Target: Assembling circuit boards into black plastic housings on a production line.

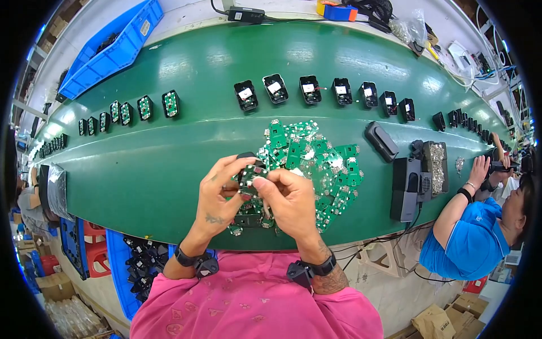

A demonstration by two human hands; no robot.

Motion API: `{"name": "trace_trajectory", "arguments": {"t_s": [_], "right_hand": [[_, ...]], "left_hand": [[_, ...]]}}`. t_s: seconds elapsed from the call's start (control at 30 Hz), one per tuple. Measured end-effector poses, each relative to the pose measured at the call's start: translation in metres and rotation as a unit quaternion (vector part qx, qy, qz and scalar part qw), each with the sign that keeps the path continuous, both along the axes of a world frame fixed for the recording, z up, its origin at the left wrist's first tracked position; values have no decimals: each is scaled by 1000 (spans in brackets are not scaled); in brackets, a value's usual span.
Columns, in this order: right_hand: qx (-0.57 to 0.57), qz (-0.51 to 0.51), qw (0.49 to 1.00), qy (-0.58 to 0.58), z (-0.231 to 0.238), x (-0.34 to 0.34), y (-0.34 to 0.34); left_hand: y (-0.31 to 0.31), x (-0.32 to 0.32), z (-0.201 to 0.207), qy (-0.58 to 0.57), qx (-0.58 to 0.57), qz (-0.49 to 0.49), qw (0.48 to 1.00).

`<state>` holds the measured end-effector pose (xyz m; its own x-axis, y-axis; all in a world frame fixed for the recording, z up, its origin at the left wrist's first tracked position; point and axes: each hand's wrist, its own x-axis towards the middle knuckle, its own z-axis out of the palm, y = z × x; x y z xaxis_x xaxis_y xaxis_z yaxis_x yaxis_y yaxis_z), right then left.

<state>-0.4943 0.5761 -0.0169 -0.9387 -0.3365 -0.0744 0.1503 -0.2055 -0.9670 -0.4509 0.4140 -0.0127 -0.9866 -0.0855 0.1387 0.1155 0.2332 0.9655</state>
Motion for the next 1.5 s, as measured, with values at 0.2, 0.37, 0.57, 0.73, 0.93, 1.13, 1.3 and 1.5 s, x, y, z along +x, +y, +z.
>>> {"name": "trace_trajectory", "arguments": {"t_s": [0.2, 0.37, 0.57, 0.73, 0.93, 1.13, 1.3, 1.5], "right_hand": [[125, 84, 987, 48, 0, -7, 13], [159, 93, 981, 63, 4, -3, 10], [186, 46, 975, 116, 11, -8, 8], [208, 3, 975, 83, 10, -6, 9], [252, -30, 956, 149, -1, -2, 0], [161, 58, 979, 107, 0, -3, -6], [175, 42, 975, 129, -4, -5, -7], [211, 14, 958, 194, 1, -8, -10]], "left_hand": [[9, -5, -9, 42, -36, 34, 998], [12, -8, -12, 77, -123, 87, 986], [8, -7, -9, 72, -50, 73, 993], [-1, -4, 5, -67, 149, -35, 986], [8, -5, -1, -81, 166, 29, 982], [18, -9, 2, -94, 222, 46, 969], [17, -10, 0, -80, 186, 46, 978], [18, -11, -2, -49, 159, 60, 984]]}}
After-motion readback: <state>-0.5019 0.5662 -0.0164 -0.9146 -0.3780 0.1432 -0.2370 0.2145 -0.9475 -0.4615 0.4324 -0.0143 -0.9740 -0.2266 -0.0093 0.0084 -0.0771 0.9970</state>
